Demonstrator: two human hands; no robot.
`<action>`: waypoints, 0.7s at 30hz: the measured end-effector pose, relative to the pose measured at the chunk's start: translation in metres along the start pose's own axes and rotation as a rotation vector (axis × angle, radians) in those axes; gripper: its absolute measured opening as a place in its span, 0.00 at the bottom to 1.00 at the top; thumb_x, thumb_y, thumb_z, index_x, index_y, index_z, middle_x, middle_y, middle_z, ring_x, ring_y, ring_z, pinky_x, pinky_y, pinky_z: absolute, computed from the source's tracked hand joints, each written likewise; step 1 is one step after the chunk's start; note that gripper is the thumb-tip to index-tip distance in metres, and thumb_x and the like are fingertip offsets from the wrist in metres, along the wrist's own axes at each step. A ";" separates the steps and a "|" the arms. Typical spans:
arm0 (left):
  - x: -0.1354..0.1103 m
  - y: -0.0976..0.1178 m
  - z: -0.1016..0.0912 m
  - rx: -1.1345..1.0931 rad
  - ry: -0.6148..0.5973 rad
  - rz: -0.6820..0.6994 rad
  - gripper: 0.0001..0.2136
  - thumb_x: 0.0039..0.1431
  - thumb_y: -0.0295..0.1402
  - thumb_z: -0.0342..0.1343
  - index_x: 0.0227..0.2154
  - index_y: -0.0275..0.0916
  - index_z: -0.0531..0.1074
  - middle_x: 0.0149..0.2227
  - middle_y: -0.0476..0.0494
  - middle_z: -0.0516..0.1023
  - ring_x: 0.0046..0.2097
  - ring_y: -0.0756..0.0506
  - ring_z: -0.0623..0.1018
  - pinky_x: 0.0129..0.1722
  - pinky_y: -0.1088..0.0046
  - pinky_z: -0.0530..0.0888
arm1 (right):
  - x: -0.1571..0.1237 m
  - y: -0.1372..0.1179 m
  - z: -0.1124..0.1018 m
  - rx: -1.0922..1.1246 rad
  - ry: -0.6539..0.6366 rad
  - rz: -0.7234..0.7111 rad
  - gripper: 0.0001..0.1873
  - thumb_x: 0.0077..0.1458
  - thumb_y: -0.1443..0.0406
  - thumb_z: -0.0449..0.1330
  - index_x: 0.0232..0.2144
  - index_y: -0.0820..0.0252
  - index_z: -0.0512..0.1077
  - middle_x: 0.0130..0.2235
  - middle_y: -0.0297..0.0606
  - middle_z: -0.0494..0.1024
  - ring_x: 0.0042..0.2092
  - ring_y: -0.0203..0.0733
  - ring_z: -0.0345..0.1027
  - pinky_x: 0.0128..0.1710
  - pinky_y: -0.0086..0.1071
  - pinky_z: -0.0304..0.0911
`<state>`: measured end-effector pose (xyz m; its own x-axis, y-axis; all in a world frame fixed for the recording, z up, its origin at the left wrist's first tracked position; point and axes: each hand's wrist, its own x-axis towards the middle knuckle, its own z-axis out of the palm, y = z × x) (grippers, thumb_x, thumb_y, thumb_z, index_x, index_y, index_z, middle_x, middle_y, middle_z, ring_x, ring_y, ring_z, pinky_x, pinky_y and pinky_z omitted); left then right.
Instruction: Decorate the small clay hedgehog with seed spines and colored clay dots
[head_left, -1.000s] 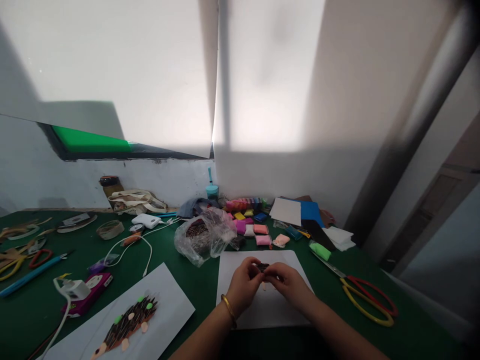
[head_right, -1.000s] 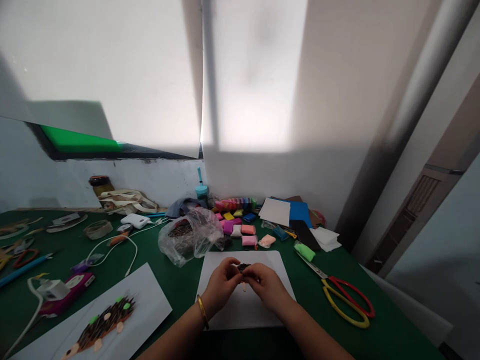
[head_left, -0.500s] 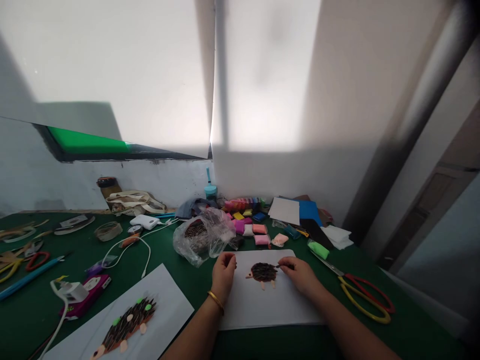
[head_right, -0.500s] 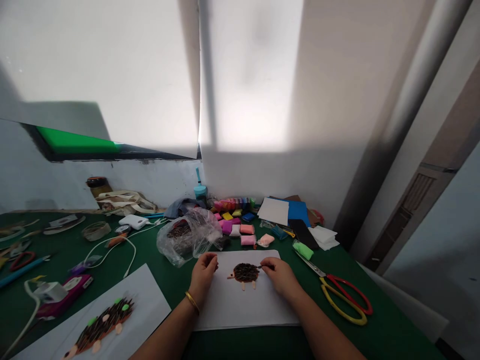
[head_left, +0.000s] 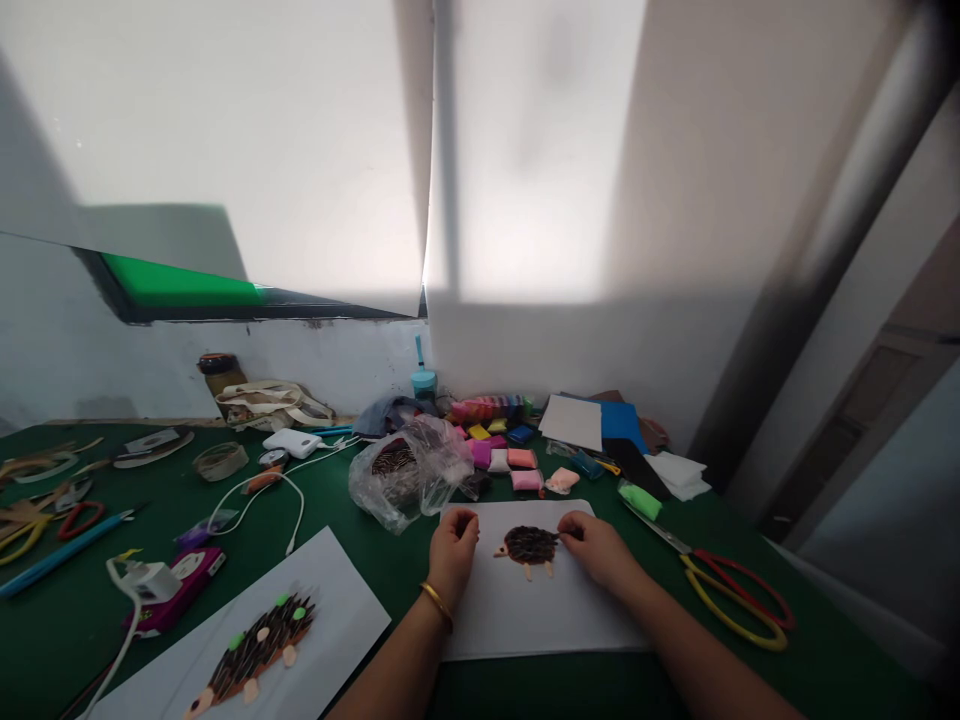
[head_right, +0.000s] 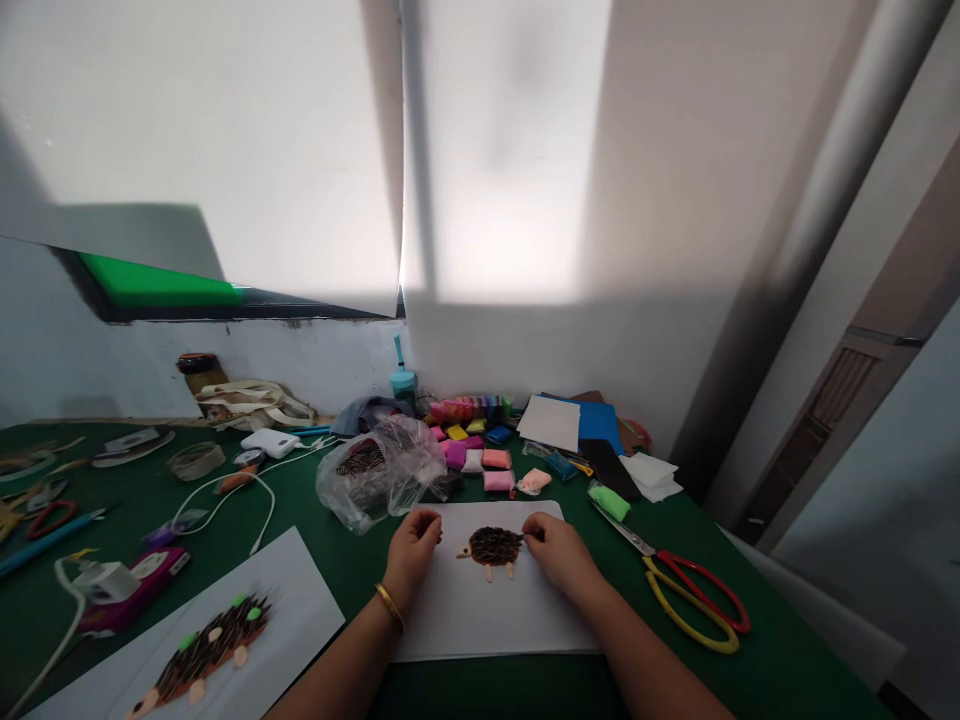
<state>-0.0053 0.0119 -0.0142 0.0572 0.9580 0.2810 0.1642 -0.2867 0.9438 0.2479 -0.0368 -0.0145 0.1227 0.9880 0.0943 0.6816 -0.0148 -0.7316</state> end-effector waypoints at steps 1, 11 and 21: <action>0.000 0.000 0.000 0.001 0.000 -0.002 0.09 0.51 0.39 0.53 0.28 0.38 0.69 0.26 0.49 0.71 0.30 0.48 0.72 0.31 0.72 0.68 | 0.000 -0.001 0.000 0.003 -0.009 -0.004 0.10 0.48 0.62 0.53 0.30 0.56 0.72 0.32 0.35 0.78 0.35 0.41 0.70 0.34 0.30 0.60; 0.001 0.000 0.002 -0.004 -0.004 -0.007 0.09 0.50 0.38 0.53 0.28 0.38 0.69 0.25 0.49 0.71 0.29 0.49 0.71 0.31 0.73 0.68 | 0.006 -0.001 0.001 -0.013 -0.040 0.005 0.09 0.48 0.64 0.54 0.29 0.57 0.74 0.32 0.35 0.78 0.34 0.39 0.70 0.32 0.28 0.58; 0.000 0.002 0.002 -0.003 -0.004 -0.006 0.08 0.49 0.39 0.54 0.27 0.38 0.70 0.25 0.49 0.71 0.29 0.48 0.71 0.31 0.73 0.68 | 0.010 -0.003 0.002 -0.079 -0.054 0.016 0.09 0.48 0.63 0.55 0.28 0.57 0.75 0.32 0.36 0.79 0.34 0.40 0.71 0.32 0.28 0.58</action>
<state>-0.0032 0.0115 -0.0124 0.0598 0.9597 0.2747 0.1615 -0.2809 0.9461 0.2455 -0.0271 -0.0123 0.0966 0.9943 0.0445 0.7345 -0.0410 -0.6773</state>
